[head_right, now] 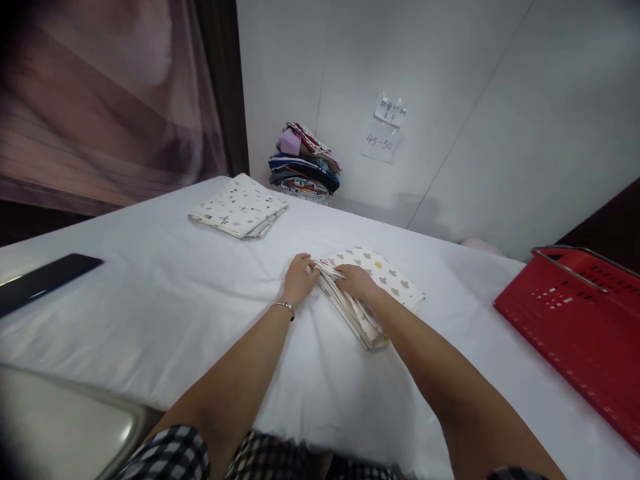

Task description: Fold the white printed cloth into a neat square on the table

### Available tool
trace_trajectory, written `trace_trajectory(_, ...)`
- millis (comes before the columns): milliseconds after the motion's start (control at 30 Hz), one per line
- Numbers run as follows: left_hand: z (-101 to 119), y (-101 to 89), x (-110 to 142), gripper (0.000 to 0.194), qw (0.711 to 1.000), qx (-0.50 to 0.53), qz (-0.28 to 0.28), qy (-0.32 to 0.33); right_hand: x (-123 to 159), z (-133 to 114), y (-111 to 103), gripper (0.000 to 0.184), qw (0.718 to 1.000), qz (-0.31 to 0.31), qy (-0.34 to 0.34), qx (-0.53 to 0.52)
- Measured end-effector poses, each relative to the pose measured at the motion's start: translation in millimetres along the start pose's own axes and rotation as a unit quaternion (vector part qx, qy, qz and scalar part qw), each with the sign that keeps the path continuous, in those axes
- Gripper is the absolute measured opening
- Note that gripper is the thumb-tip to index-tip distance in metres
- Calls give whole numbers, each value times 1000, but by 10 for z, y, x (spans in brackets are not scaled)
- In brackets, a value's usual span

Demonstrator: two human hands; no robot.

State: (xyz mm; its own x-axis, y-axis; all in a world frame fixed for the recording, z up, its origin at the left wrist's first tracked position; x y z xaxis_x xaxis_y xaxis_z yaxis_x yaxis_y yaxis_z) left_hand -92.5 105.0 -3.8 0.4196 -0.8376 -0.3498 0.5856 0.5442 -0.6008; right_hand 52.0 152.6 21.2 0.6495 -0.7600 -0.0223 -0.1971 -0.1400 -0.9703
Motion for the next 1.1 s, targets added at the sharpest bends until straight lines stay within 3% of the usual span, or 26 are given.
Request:
trace_trajectory(133,-64,94,-21,7,999,13,-36,-31,126,-90,-21,43,998,45,-24,43)
trace_trajectory(300,-91,100,-32,8,999,11,-25,-42,286,-339,-34,34,976,79,-153,131)
trace_trajectory(667,-102,94,-30,10,998,14,-30,-59,306,-408,22,25,957,103,-107,248)
trace_trajectory(1100,-101,96,-26,9,997,17,-40,-71,222,-374,38,27,957,98,-94,256)
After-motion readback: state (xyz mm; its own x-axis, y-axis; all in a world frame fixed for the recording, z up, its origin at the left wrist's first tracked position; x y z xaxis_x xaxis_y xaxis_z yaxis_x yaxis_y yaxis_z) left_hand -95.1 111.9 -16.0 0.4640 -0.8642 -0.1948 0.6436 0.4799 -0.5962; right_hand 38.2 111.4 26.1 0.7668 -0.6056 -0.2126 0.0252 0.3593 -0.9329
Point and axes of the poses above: each hand's wrist, its own x-axis away from the middle knuckle, its own y-axis out of the palm, z = x × y, the point moved 7 cm from there along -x, towards the middle knuckle, and after that the axes turned 2 degrees about x, right-handed, at the moved point
